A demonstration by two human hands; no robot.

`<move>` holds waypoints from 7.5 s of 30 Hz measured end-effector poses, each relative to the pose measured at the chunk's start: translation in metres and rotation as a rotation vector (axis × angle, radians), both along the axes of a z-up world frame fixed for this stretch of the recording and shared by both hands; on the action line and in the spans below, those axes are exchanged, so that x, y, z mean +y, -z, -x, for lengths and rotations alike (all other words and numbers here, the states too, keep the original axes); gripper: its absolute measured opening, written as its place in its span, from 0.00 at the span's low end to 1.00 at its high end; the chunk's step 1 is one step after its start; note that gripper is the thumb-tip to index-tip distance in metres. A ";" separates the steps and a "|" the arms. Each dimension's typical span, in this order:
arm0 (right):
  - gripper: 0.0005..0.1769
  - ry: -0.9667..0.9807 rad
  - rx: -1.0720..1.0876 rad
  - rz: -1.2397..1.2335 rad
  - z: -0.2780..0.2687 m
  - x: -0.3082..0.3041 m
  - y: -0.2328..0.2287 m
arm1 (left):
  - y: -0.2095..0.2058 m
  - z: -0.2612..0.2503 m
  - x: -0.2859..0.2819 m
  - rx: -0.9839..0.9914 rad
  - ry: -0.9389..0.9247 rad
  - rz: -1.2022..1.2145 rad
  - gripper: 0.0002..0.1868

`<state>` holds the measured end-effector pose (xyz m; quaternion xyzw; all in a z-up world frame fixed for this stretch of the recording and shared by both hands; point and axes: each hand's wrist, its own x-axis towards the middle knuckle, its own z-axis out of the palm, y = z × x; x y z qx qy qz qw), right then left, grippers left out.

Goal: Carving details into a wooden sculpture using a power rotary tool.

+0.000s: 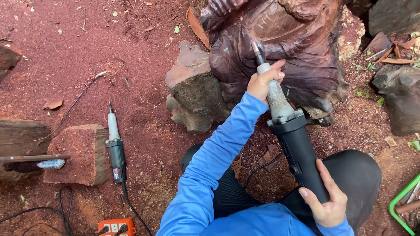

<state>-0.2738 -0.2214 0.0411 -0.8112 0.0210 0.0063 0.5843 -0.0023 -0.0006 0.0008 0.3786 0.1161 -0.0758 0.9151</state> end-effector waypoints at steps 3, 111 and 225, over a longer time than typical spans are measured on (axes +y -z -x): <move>0.48 0.010 0.054 -0.057 0.001 -0.003 0.004 | 0.002 0.001 -0.002 0.001 -0.011 -0.034 0.34; 0.57 0.092 0.228 -0.082 0.043 0.051 -0.061 | -0.033 0.022 0.010 0.103 0.156 0.380 0.35; 0.44 -0.272 0.101 0.577 -0.203 -0.057 -0.244 | -0.042 -0.098 -0.015 0.102 -0.107 0.708 0.07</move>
